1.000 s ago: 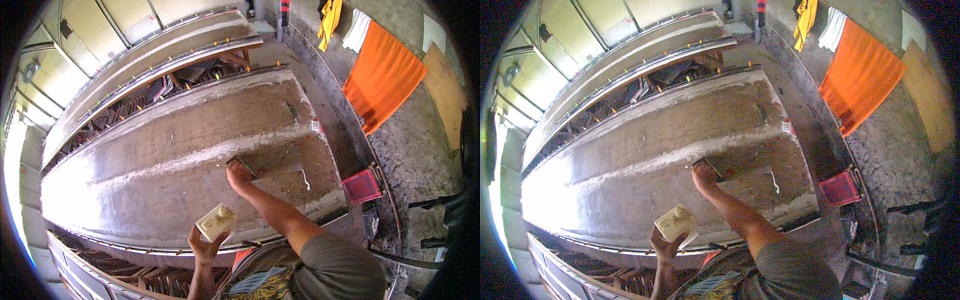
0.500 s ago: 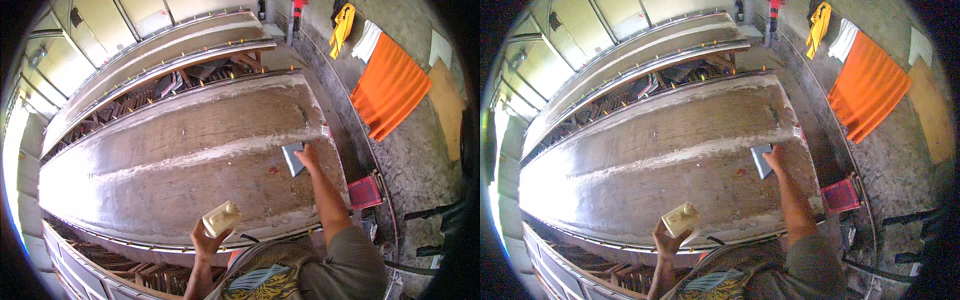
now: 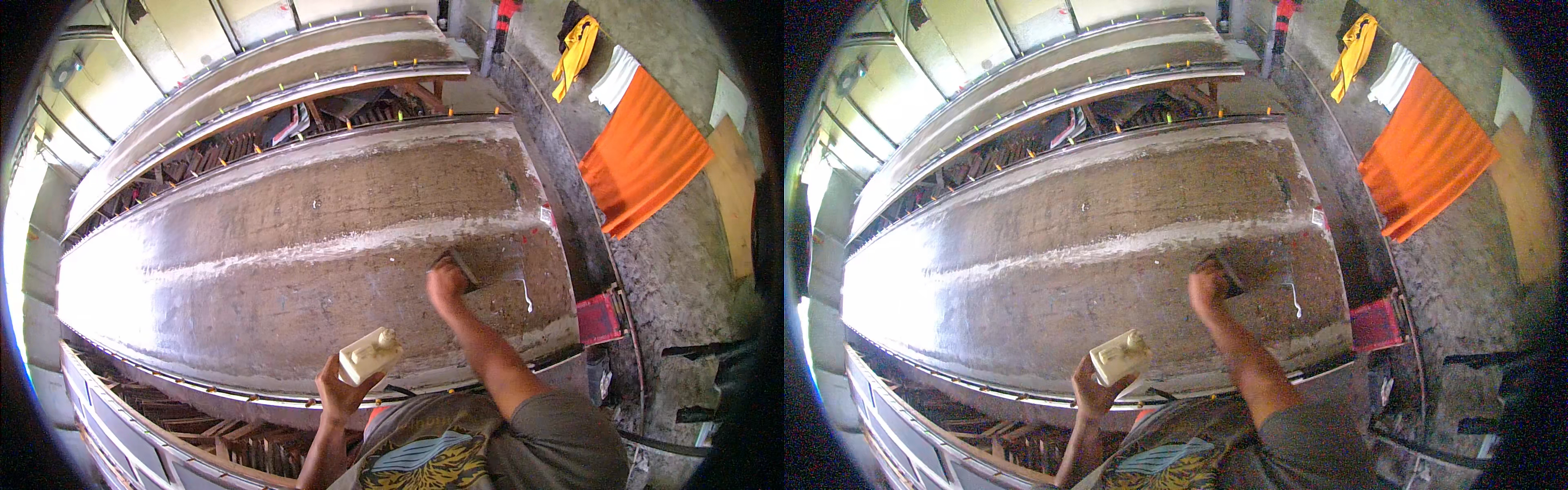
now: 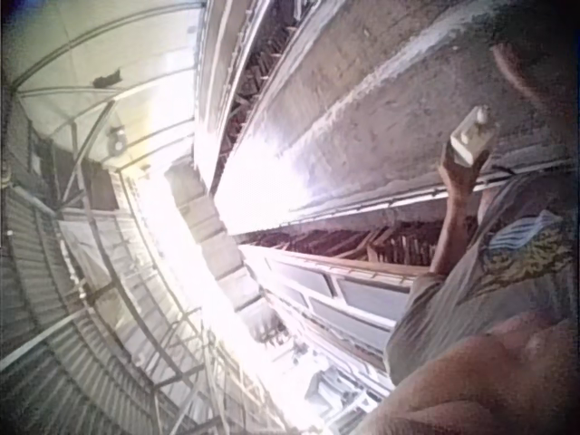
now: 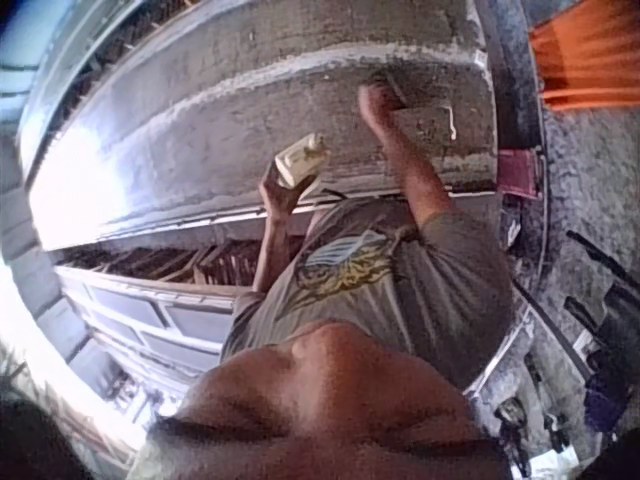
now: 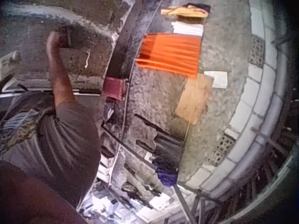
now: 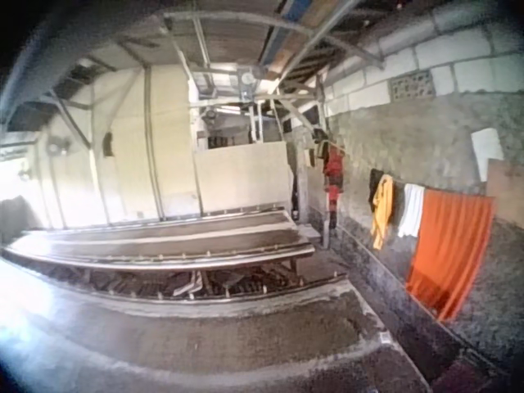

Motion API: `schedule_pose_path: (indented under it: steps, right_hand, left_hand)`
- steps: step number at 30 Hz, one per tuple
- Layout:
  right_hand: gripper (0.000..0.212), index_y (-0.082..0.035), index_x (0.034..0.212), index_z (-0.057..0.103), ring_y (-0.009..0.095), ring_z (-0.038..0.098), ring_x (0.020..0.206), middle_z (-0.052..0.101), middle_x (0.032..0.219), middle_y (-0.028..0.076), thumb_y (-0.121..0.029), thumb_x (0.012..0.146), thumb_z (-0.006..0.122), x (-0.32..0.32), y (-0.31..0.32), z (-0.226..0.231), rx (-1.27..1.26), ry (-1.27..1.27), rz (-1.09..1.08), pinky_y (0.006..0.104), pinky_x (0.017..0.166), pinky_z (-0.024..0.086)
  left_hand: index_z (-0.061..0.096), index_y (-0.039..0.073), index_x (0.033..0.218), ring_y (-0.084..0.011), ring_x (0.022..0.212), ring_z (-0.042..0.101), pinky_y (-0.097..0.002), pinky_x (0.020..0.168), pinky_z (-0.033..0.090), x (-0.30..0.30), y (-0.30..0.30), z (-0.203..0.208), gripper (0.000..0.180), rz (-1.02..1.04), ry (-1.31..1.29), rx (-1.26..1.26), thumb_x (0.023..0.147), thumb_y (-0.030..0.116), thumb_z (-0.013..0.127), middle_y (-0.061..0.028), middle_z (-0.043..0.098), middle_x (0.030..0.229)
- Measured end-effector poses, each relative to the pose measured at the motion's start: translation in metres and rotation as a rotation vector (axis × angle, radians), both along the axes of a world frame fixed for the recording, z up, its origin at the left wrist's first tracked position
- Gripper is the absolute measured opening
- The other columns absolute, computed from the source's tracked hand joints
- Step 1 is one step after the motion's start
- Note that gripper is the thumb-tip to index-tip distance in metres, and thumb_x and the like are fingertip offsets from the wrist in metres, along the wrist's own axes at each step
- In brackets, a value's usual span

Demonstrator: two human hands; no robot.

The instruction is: The person applies a white filler substance to the interior surface of a large boat hull using a putty knife. They repeatedly scoop the filler from a container and spread it along the seams and surface of the hull.

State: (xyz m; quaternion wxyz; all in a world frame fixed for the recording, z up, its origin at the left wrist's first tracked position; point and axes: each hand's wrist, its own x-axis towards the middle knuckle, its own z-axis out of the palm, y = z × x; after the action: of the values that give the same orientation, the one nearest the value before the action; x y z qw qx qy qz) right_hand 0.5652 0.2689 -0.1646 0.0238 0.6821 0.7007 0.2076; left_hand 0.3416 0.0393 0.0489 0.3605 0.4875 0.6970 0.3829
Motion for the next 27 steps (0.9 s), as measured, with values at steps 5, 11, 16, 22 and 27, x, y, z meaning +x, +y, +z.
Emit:
schedule_pose_path:
  steps: [5,11,16,22,27]
  right_hand:
    - [0.046,0.011,0.116,0.063,0.031,0.072,0.075,0.070,0.081,0.019,-0.015,0.079,0.067,-0.056,-0.023,0.053,-0.163,0.241,0.296,0.0489,0.056,0.055]
    - [0.043,0.012,0.117,0.064,0.034,0.073,0.075,0.070,0.082,0.021,-0.011,0.081,0.064,0.002,0.012,0.026,-0.133,0.304,-0.032,0.0491,0.059,0.055]
    - [0.040,0.003,0.116,0.067,0.038,0.073,0.079,0.072,0.085,0.023,-0.019,0.083,0.063,-0.084,-0.050,0.040,-0.132,0.194,0.170,0.0546,0.066,0.056]
    - [0.048,-0.003,0.113,0.064,0.043,0.069,0.101,0.071,0.103,0.026,-0.029,0.075,0.077,-0.062,-0.003,0.072,-0.572,0.899,0.052,0.0527,0.089,0.055]
    - [0.076,0.004,0.122,0.063,0.042,0.066,0.113,0.069,0.118,0.027,-0.037,0.063,0.089,0.044,0.044,0.010,-0.463,0.870,-0.204,0.0458,0.095,0.053]
  left_hand:
    - [0.068,0.000,0.116,-0.0187,0.099,0.070,-0.0363,0.090,0.057,-0.013,0.003,0.011,0.064,-0.004,0.027,-0.037,0.065,0.026,0.098,-0.0108,0.075,0.107]
    - [0.068,0.000,0.116,-0.0183,0.099,0.070,-0.0368,0.089,0.057,-0.037,0.000,0.001,0.064,-0.029,0.079,-0.053,0.066,0.027,0.097,-0.0109,0.075,0.109]
    - [0.068,0.000,0.118,-0.0185,0.099,0.071,-0.0368,0.089,0.057,-0.046,0.004,0.002,0.066,-0.025,0.038,-0.039,0.065,0.027,0.098,-0.0109,0.075,0.109]
    - [0.068,0.000,0.117,-0.0185,0.099,0.071,-0.0369,0.088,0.057,-0.047,0.006,-0.006,0.065,-0.055,0.083,-0.048,0.065,0.026,0.098,-0.0115,0.075,0.108]
    - [0.071,0.002,0.108,-0.0280,0.089,0.075,-0.0394,0.079,0.059,-0.032,0.012,-0.005,0.062,-0.046,0.141,0.040,0.064,0.037,0.097,-0.0168,0.076,0.097]
